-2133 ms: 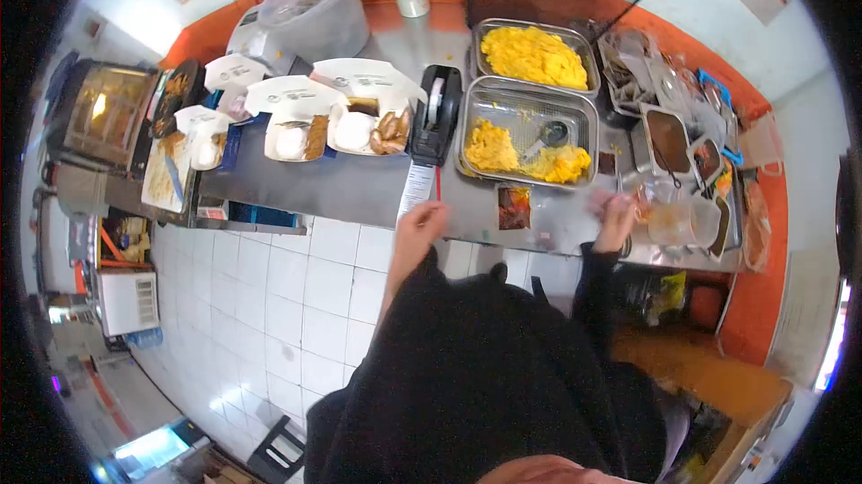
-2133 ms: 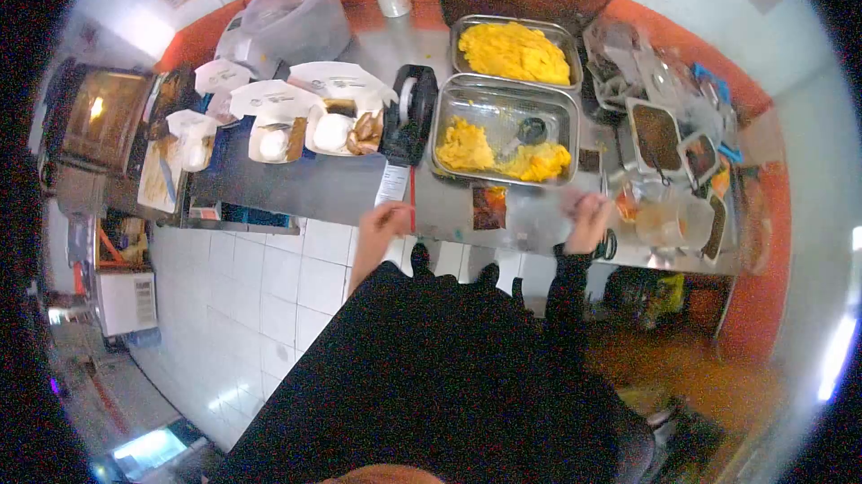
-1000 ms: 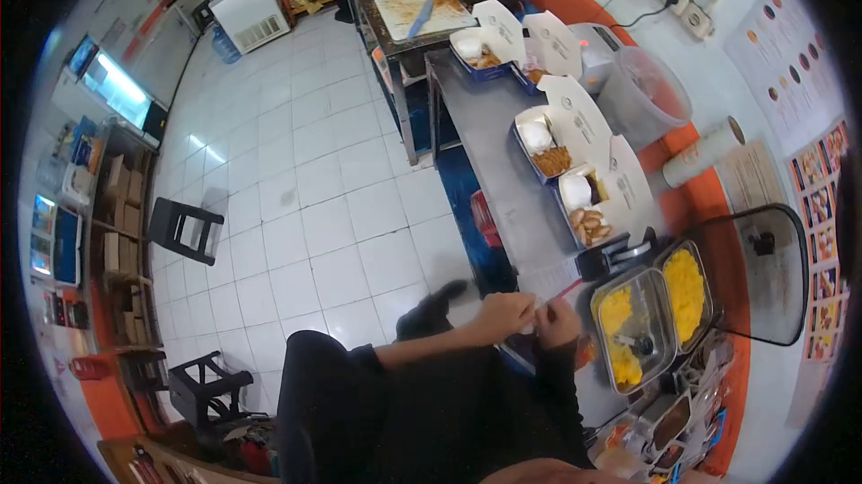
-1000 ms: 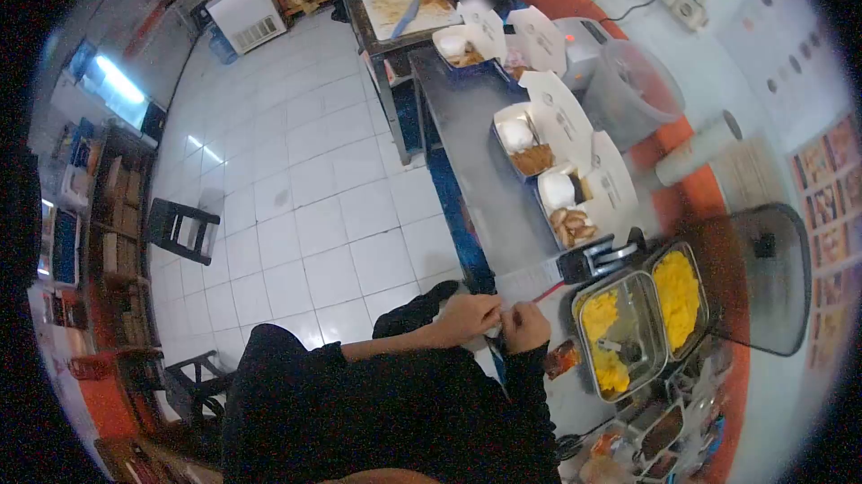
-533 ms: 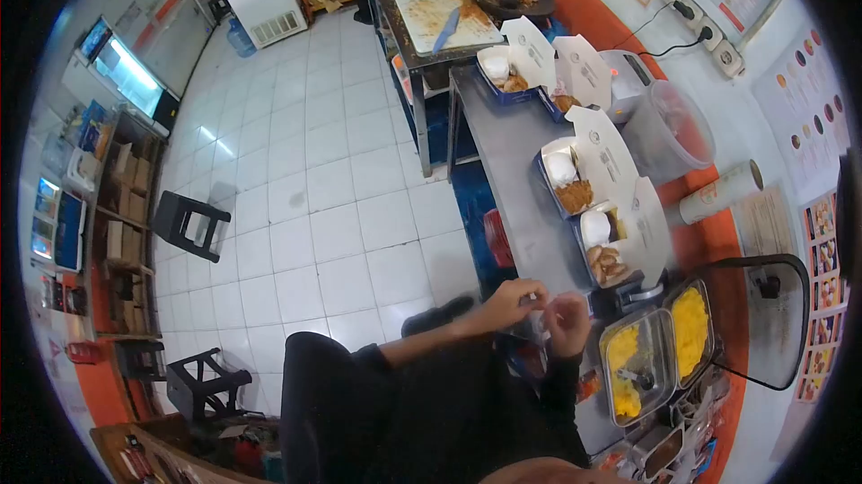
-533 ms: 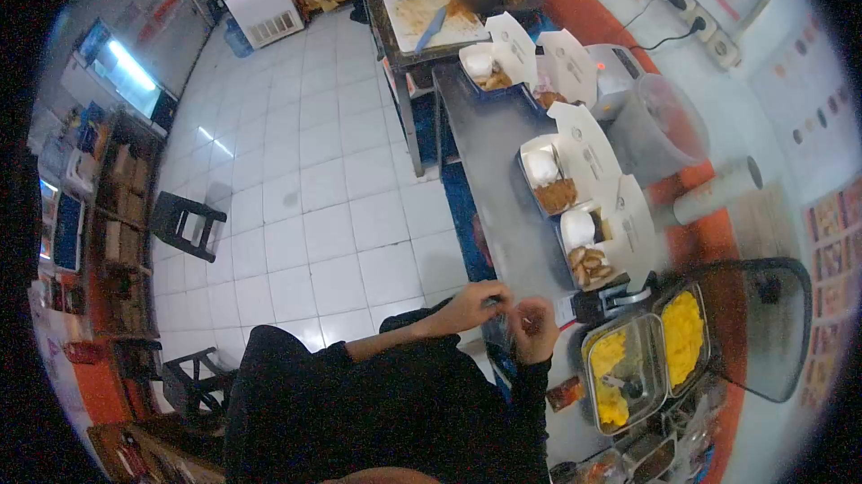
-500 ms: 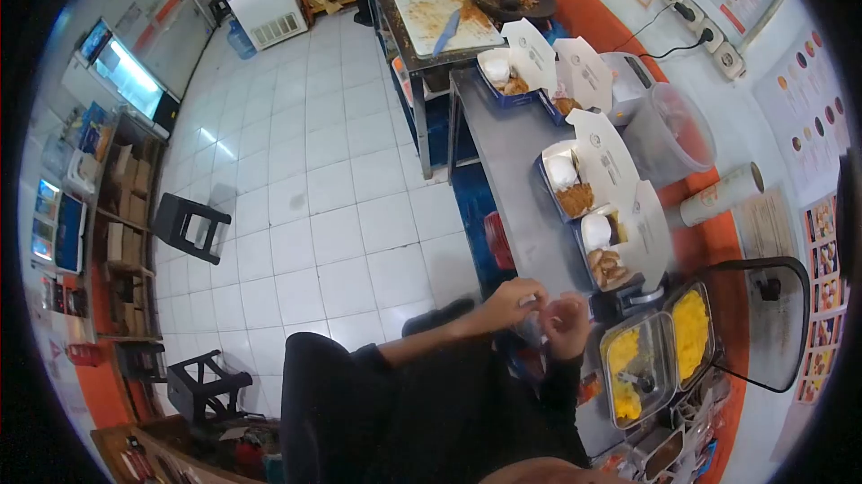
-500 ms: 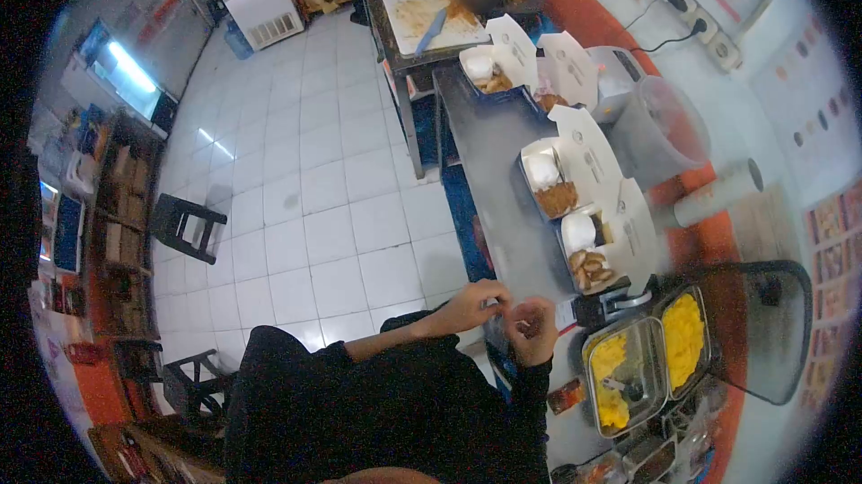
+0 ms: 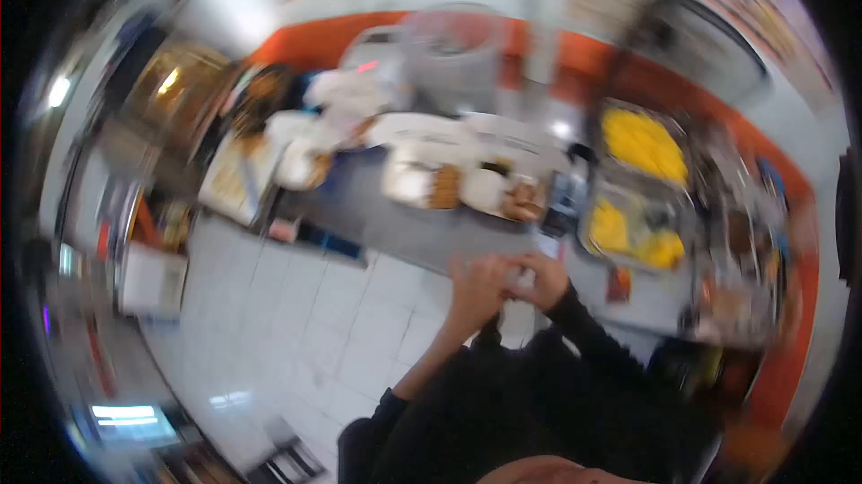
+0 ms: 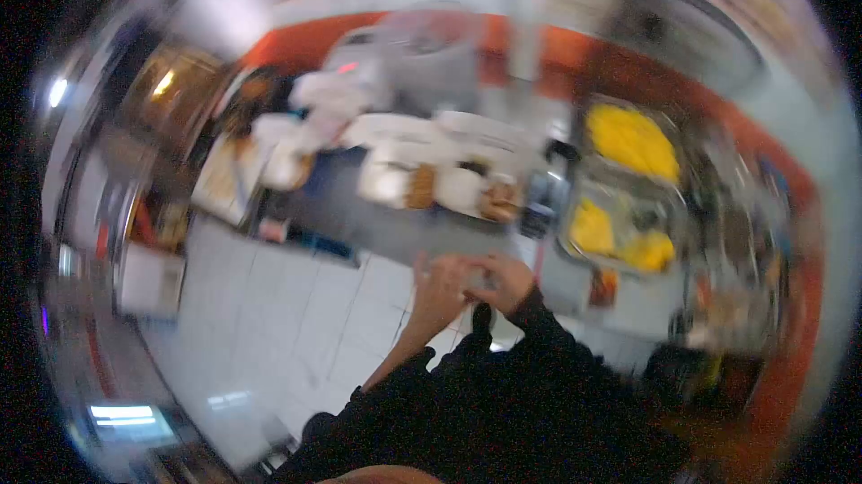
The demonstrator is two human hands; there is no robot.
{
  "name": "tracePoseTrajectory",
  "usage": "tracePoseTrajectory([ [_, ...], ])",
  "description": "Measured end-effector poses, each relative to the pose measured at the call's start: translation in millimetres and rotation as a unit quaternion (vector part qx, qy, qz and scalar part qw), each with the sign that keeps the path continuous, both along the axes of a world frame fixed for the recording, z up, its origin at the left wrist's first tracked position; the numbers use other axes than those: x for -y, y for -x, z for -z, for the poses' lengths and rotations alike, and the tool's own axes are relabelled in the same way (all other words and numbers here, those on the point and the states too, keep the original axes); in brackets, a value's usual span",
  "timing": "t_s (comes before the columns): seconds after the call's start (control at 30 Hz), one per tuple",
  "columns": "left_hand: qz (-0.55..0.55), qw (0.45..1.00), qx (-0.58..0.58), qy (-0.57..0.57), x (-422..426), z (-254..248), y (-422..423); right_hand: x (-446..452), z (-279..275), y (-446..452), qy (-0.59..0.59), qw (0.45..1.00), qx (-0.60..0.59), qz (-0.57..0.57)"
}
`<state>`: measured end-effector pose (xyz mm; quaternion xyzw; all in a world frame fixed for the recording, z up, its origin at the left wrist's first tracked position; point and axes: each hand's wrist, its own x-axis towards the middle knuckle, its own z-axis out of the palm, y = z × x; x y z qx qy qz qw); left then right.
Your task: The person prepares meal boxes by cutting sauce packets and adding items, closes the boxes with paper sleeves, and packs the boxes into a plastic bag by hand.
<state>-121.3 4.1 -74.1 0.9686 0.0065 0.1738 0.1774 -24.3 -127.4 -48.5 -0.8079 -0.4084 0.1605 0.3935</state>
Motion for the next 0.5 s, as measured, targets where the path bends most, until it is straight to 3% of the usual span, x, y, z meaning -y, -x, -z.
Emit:
tracePoseTrajectory([
  [0.07,0.027,0.998,0.051,-0.041,20,7,-16,20,7,-5,-0.068,0.995,0.032,0.070],
  [0.13,0.047,0.995,0.082,-0.043,42,1,-39,45,-3,-12,-0.048,0.986,0.111,0.113],
  [0.27,0.139,0.986,0.094,-0.005,98,4,-75,110,-24,-20,-0.049,0.967,0.127,0.214],
  [0.37,0.177,0.975,0.133,0.000,152,-3,-101,166,-28,-32,-0.072,0.955,0.110,0.265],
  [0.4,0.169,0.977,0.128,0.022,169,-1,-110,188,-34,-40,-0.102,0.949,0.035,0.295],
  [0.47,0.147,0.980,0.121,0.065,201,-1,-128,249,-19,-73,-0.166,0.898,0.195,0.358],
  [0.5,0.140,0.975,0.119,0.124,220,-4,-137,285,-24,-91,-0.116,0.877,0.181,0.430],
])
